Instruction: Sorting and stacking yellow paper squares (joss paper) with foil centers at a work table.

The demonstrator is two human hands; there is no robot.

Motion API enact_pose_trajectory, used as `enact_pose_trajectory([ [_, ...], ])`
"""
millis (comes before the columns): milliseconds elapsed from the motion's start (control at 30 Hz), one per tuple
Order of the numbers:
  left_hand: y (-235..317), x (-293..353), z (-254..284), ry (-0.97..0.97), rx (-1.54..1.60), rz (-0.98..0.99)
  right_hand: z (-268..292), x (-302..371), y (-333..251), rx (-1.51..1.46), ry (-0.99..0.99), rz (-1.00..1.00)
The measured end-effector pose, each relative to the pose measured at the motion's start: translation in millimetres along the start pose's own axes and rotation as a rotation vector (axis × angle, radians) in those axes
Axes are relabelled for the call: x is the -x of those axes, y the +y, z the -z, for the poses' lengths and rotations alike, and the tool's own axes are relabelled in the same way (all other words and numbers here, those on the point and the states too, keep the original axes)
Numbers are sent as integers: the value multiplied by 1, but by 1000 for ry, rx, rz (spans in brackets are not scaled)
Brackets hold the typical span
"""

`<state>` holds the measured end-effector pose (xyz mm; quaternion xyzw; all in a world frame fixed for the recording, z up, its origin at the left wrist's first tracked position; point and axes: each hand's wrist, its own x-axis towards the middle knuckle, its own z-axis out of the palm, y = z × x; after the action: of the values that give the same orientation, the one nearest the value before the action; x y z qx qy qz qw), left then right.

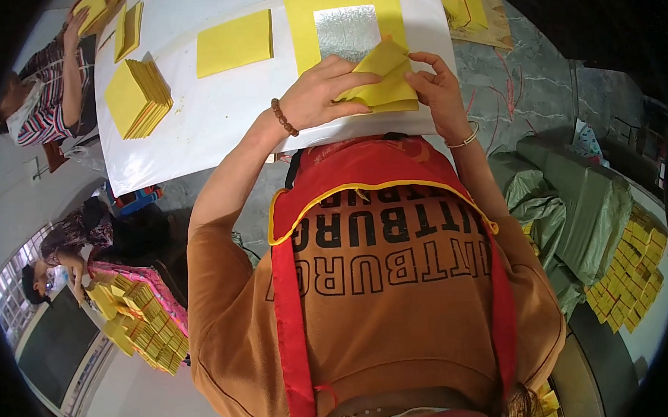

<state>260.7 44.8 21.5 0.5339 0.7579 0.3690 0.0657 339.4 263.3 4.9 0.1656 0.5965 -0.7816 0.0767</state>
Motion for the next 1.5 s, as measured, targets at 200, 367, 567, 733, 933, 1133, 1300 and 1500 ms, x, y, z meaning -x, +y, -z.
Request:
enact_pose_trajectory([
  [200,-1,2,3,15,59,90,-9,9,-17,39,-34,-32],
  [367,2,1,6,23,115,139,-7,6,-18,49,-59,-24],
  [567,-3,2,4,59,164,143,-20,-2,-20,-47,54,13],
  [733,-6,-1,3,65,215,194,-18,-7,-12,-75,126,0],
  [933,-3,-1,8,54,356,351,-9,-4,-11,23,52,50],
  [1133,-11,2,2,73,424,355,-18,-3,-7,56,71,80],
  [1300,-9,1,5,17,428,394,-16,-5,-7,60,56,74],
  [1500,-11,1,3,20,495,368,-16,0,-7,63,57,90],
])
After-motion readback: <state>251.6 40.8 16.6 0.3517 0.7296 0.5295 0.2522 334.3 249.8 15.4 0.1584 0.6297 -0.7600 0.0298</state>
